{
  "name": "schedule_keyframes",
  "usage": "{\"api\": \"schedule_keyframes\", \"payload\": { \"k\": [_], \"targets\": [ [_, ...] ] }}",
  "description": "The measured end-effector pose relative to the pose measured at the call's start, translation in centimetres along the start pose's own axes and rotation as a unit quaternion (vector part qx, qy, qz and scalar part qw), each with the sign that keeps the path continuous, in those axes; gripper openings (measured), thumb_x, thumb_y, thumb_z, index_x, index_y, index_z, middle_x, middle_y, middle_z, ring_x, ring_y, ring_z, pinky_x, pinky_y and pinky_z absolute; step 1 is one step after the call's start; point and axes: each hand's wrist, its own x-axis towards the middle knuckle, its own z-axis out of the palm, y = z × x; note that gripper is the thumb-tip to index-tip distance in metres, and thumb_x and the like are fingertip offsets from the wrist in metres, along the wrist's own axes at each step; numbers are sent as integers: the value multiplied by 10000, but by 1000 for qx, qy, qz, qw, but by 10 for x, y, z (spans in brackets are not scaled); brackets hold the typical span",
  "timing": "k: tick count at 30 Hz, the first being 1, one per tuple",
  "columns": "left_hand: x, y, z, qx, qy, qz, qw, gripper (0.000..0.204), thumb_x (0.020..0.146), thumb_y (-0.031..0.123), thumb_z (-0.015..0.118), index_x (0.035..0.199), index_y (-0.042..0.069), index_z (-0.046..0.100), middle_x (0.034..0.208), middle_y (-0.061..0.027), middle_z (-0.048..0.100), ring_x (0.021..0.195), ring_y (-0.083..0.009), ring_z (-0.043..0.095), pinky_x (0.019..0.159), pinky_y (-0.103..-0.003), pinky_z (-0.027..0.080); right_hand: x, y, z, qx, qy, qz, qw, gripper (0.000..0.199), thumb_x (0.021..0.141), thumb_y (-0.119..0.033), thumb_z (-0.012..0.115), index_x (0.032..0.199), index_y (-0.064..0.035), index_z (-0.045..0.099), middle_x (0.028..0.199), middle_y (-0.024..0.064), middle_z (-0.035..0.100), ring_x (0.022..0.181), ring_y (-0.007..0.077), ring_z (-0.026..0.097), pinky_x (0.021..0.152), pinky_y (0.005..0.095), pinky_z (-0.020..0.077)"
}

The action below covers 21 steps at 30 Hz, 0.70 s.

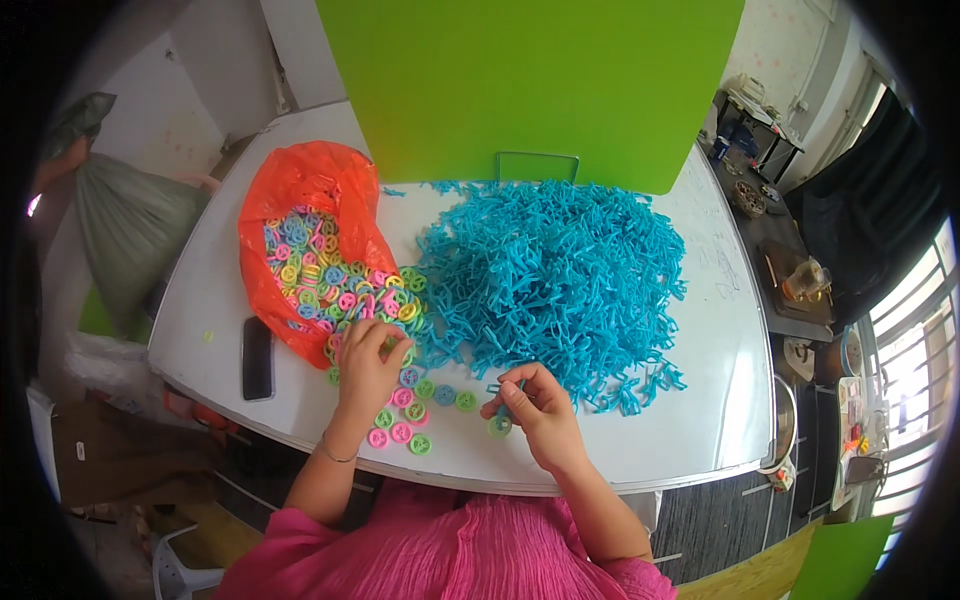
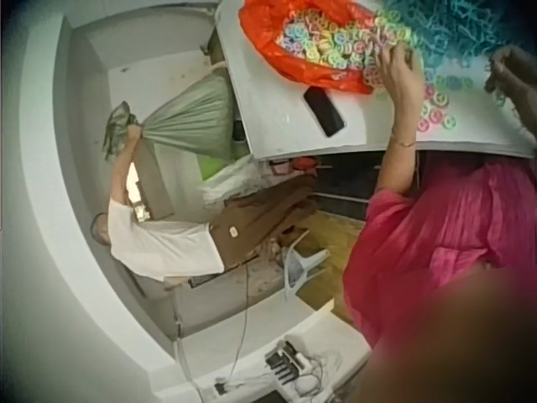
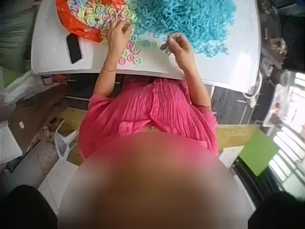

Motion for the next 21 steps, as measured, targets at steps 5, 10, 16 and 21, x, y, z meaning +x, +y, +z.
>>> {"api": "schedule_keyframes", "payload": {
  "k": [5, 10, 16, 21],
  "targets": [
    [-13, 32, -5, -392, -50, -199, 897, 130, 872, 145, 675, 938, 51, 614, 777, -21, 600, 641, -126, 563, 550, -268, 453, -8, -1, 9, -27, -50, -76, 995, 282, 940, -70, 574, 1202, -26, 480, 914, 73, 585, 769, 169, 637, 701, 277, 507],
    [-36, 69, 3, -635, -241, -379, 628, 195, 954, 258, 581, 936, 64, 600, 780, 9, 585, 593, -80, 575, 473, -216, 424, -13, -7, 16, -81, -76, -77, 991, 324, 937, -64, 575, 1231, -15, 445, 923, 74, 584, 779, 156, 631, 710, 272, 513],
    [-42, 86, 5, -632, -213, -390, 635, 190, 972, 234, 552, 863, 82, 522, 646, 19, 512, 476, -44, 484, 388, -190, 326, -15, 3, 13, -131, -67, -110, 983, 270, 934, -37, 570, 1169, -8, 441, 914, 72, 586, 794, 138, 626, 703, 251, 508],
    [-40, 98, -4, -603, -206, -384, 669, 203, 976, 226, 547, 839, 91, 483, 595, 20, 482, 442, -39, 450, 369, -191, 288, -15, 11, 18, -187, -57, -175, 965, 242, 917, 2, 582, 1115, -6, 445, 890, 71, 593, 803, 123, 622, 693, 227, 506]
  ]
}}
